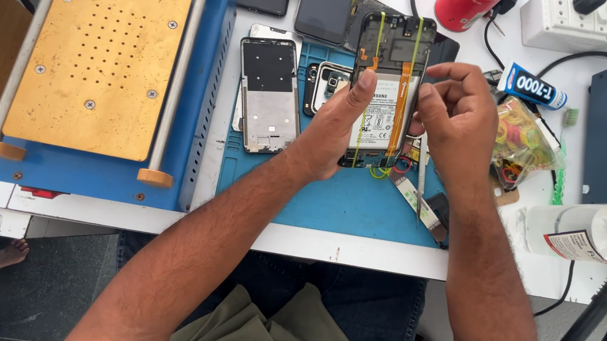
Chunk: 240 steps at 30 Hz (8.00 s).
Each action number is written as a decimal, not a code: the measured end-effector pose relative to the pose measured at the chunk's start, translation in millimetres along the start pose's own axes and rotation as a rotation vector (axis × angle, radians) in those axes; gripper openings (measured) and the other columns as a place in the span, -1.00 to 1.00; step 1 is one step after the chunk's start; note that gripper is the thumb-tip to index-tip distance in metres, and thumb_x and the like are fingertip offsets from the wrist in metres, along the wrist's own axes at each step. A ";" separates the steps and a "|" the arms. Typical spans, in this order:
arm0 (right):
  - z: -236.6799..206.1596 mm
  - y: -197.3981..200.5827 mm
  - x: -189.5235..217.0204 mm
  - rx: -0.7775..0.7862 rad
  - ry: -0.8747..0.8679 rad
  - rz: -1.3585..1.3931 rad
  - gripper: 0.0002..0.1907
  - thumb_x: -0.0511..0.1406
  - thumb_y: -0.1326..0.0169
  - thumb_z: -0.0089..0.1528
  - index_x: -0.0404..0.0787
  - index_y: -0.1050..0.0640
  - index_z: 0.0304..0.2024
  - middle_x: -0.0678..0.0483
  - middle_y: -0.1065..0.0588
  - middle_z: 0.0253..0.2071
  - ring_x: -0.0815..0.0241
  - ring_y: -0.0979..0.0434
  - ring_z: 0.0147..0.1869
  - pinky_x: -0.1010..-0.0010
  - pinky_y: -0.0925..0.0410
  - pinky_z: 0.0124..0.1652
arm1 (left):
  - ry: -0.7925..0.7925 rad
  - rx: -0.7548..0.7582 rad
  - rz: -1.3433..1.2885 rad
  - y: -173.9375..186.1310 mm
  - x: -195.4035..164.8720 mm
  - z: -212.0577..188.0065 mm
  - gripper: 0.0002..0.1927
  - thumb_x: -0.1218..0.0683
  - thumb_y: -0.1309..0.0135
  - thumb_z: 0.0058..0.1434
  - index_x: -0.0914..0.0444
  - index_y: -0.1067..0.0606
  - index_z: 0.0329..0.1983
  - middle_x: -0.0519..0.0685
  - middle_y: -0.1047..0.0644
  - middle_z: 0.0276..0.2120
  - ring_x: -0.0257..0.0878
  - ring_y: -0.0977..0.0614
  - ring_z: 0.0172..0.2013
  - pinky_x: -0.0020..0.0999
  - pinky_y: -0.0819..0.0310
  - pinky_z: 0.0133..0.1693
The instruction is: The person secures a disassembled smartphone by wrapping multiple rubber bands around its chassis to hold the internal components in place. The person then adjusts the bands to ensure the phone remains tightly bound.
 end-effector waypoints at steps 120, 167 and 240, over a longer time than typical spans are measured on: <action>4.3 17.8 12.9 0.615 0.156 -0.584 -0.86 -0.33 -0.22 0.16 -0.19 -0.63 -0.21 0.10 -0.59 -0.29 0.18 -0.62 -0.23 0.31 -0.46 -0.24 | -0.114 -0.063 -0.284 11.5 -17.0 0.2 -0.19 -0.42 0.40 0.43 0.32 -0.26 0.34 0.29 -0.50 0.05 -0.02 -0.67 0.05 -0.11 -0.77 -0.07; 9.1 35.7 -28.3 0.325 -0.013 1.069 -0.64 -0.42 0.05 0.38 -0.44 -0.51 0.21 0.04 -0.52 -0.31 0.23 -0.48 -0.20 0.36 -0.37 0.18 | -0.056 0.220 -0.353 -0.3 -17.9 -4.3 -0.10 -0.47 0.36 0.44 0.34 -0.27 0.46 0.21 -0.46 0.22 -0.04 -0.65 0.02 -0.07 -0.71 -0.02; 17.4 59.0 -41.1 0.386 0.386 1.111 -0.67 0.00 -0.17 0.32 -0.03 -0.68 -0.06 0.19 -0.68 -0.10 0.29 -0.62 0.03 0.33 -0.33 0.15 | 0.145 0.128 -0.374 -17.7 -20.4 -10.7 -0.49 -0.11 0.08 0.47 0.39 -0.38 0.25 0.18 -0.59 -0.07 -0.07 -0.69 -0.10 -0.10 -0.74 -0.09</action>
Point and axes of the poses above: each hand's wrist, its own z-axis towards the middle knuckle, its own y-axis out of the back of the hand, x = y × z, the point moved 1 cm from there along z, towards the middle knuckle
